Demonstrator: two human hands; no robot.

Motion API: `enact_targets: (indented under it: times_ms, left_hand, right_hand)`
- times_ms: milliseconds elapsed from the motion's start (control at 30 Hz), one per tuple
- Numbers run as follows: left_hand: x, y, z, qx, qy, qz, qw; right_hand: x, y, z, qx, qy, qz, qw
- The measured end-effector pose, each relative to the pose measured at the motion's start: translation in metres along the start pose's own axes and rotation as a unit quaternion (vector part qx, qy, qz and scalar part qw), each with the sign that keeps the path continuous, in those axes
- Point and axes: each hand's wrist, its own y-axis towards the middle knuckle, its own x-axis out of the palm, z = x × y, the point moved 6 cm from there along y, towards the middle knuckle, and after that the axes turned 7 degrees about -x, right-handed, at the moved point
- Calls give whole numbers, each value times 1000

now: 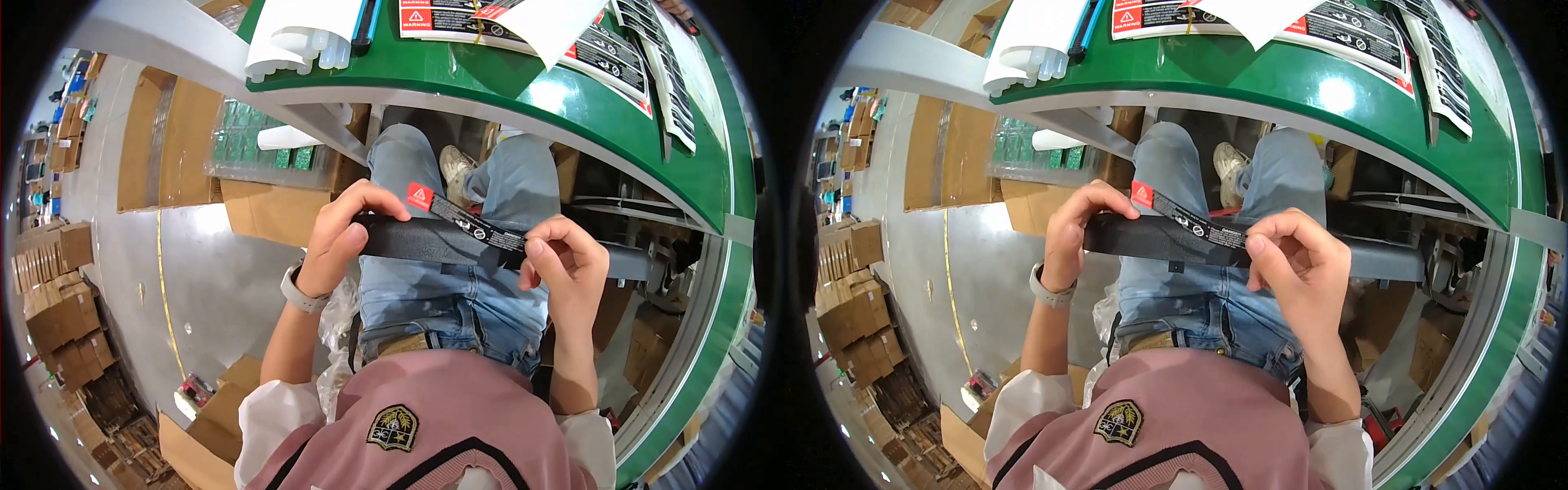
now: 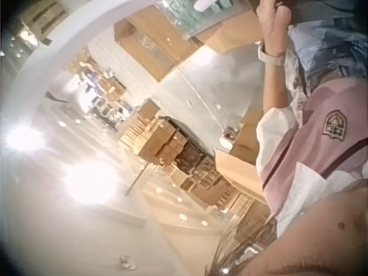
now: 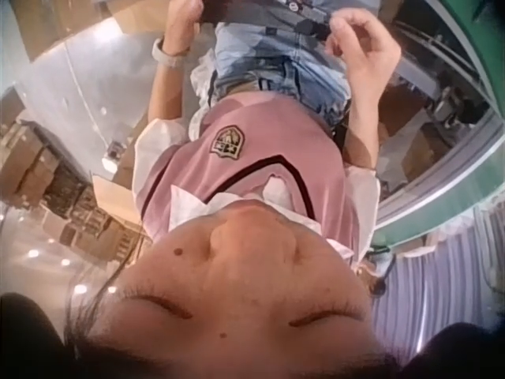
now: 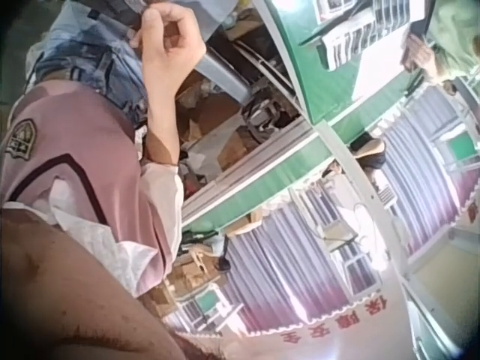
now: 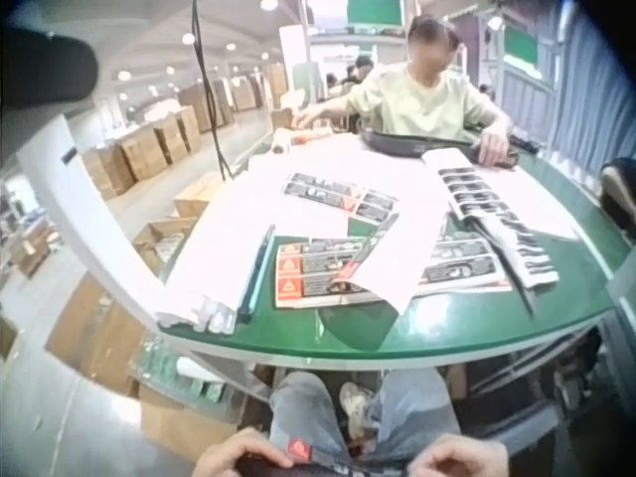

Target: Applying adhesive warning and informational labels to black plastic components on an assembly line.

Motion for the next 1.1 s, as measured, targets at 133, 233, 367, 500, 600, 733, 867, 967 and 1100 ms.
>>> enact_targets:
  times_ms: [133,233,367,500,600,733,867,967,1100]
  left_hand:
    - [3,-1,0,-65,-102,54,991]
    - [2,3,-3,-74,-59,40,995]
    - [1,4,1,-30,77,14,996]
    - [4,4,4,-44,48,13,998]
    - [5,1,5,-70,46,21,996]
    - [7,4,9,-38,115,24,992]
    - [7,5,12,-4,177,7,984]
    - [8,6,14,-8,188,10,982]
    - [8,6,12,-9,185,1,983]
  right_hand:
    - [1,2,1,-4,0,-39,999]
    - [3,2,1,-4,-9,-44,999]
    - [1,2,5,-41,-85,-33,995]
    - [4,1,6,3,-165,-9,986]
    - [6,2,10,37,-196,-40,979]
    - [11,4,6,-11,-229,-68,971]
    - [14,3,5,-32,-248,-76,965]
    - [15,1,4,-52,-260,-76,961]
    - [16,0,5,-58,-252,-76,963]
